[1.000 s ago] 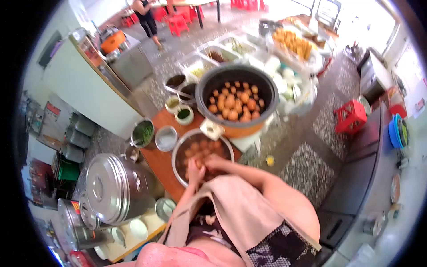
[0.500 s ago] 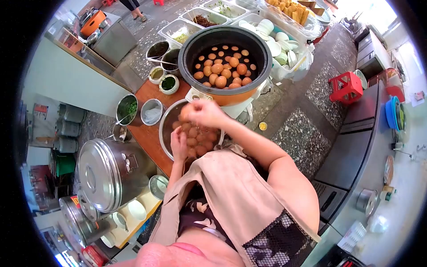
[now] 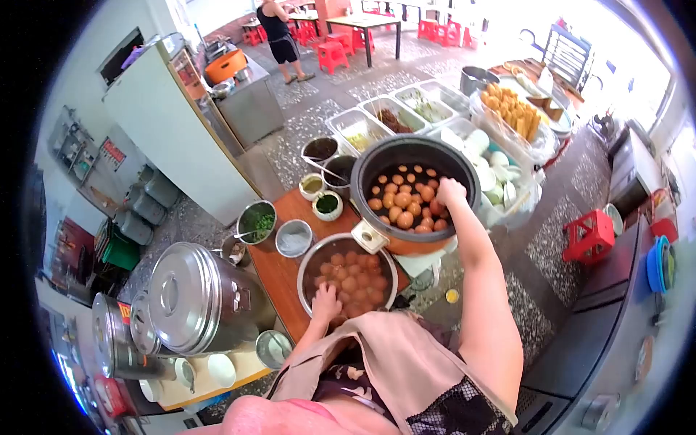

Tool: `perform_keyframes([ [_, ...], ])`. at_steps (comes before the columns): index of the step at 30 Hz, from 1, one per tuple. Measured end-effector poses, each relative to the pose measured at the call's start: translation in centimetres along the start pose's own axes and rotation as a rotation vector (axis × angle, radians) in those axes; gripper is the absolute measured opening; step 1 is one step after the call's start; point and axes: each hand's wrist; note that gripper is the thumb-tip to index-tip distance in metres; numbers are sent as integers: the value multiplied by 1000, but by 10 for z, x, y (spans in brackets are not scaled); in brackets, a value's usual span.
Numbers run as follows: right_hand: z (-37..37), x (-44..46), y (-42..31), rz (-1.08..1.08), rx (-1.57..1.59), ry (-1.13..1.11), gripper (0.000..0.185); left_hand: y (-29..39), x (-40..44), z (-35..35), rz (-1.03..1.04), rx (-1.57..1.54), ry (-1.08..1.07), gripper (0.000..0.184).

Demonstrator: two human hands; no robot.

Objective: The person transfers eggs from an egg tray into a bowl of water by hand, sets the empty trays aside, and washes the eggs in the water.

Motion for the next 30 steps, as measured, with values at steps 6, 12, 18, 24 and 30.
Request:
perform_keyframes([
  [6, -18, -26, -8, 75, 87, -202, 30, 6, -4, -7, -31, -9, -20, 30],
  [12, -18, -97, -68, -463, 246, 340, 15, 3, -1, -3, -13, 12, -54, 27],
  [18, 107, -187, -145, -956, 123, -183, 23, -4, 0, 1, 45, 30, -185, 29],
  [24, 205, -200, -155, -755, -43, -389, 23, -9, 1, -2, 77, 27, -337, 31],
  [30, 218, -203, -161, -727, -7, -472, 25, -13, 1, -5, 154, 50, -423, 36],
])
Point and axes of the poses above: each hand's wrist, its own x-axis towards the middle knuckle, its own z-axis out of the palm, y = z × x, and after that the axes turned 13 degrees about -y, right-handed
